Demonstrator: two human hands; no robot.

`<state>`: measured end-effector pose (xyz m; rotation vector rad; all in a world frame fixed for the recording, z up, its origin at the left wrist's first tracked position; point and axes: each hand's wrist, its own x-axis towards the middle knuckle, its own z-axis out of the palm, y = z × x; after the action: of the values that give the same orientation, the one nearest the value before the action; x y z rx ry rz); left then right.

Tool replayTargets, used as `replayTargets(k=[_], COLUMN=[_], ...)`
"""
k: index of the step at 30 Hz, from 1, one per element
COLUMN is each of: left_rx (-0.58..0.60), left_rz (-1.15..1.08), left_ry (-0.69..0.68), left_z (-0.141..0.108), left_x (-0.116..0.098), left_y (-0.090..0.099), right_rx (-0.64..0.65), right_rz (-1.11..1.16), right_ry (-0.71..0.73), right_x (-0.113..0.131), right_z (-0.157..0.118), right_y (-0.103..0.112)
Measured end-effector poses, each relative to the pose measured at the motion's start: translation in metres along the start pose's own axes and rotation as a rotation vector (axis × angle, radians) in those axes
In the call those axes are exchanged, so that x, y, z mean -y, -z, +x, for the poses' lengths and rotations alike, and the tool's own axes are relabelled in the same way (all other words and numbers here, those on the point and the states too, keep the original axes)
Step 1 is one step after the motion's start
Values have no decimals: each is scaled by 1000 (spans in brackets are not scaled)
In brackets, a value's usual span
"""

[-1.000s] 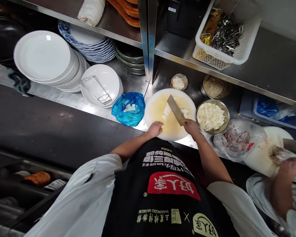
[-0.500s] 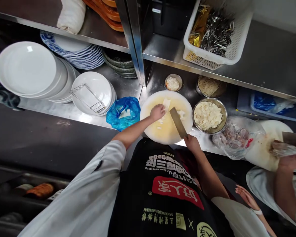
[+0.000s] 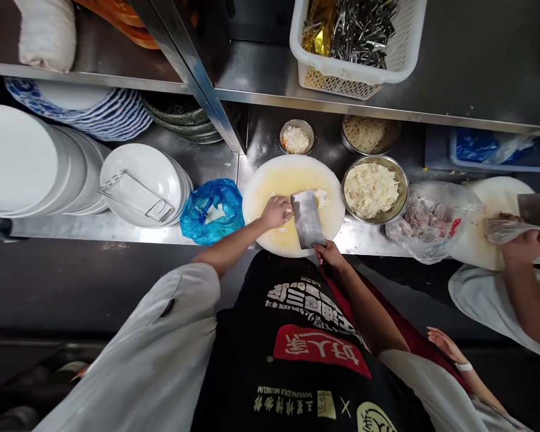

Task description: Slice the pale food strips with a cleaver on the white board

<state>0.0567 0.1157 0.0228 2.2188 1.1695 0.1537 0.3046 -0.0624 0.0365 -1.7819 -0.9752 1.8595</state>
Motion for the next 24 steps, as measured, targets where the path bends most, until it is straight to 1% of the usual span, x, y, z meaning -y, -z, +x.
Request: replayTargets(k=[2,4,6,8,10,11,12,14,16,18,19,20,21,22,23,24], left_rx=[-137,-260,-362,-440,-481,-484,-479,-448,-396,-337,-316,-300,-284,-264,-230,-178], left_rz=[-39,-44,-48,-69,-90,-96,-97,-88,-82,-108,-134,-161,-175,-165,-122,-39], left_ry=[117,244,350,421,445,439,422,347,215,54,-7,-44,-49,-21,37,131], left_z=[-28,-42,-43,-40,-34,-29,-21,1,35,76,96,112,124,130,131,125], left_x=[-17,-33,-45,-51,-58,-63,-71,-96,-130,-162,-174,-181,-182,-176,-164,-148], left_y=[-19,-35,-45,-48,-46,-43,-39,-32,-24,-15,-9,-3,5,14,23,32], right_rx=[60,113,154,182,200,199,188,132,42,-59,-109,-155,-193,-215,-222,-219], right_rz=[41,59,65,69,85,103,132,219,347,500,585,674,773,876,980,1073], right_ry=[5,28,53,68,81,83,83,85,94,104,105,103,99,94,90,79], right_x=[2,3,5,7,10,12,13,18,25,37,46,57,68,80,90,99], right_z=[8,15,21,25,24,20,15,0,-19,-36,-43,-48,-52,-56,-58,-61], right_y=[-12,-27,-41,-52,-54,-52,-46,-30,-6,22,37,52,67,82,96,108])
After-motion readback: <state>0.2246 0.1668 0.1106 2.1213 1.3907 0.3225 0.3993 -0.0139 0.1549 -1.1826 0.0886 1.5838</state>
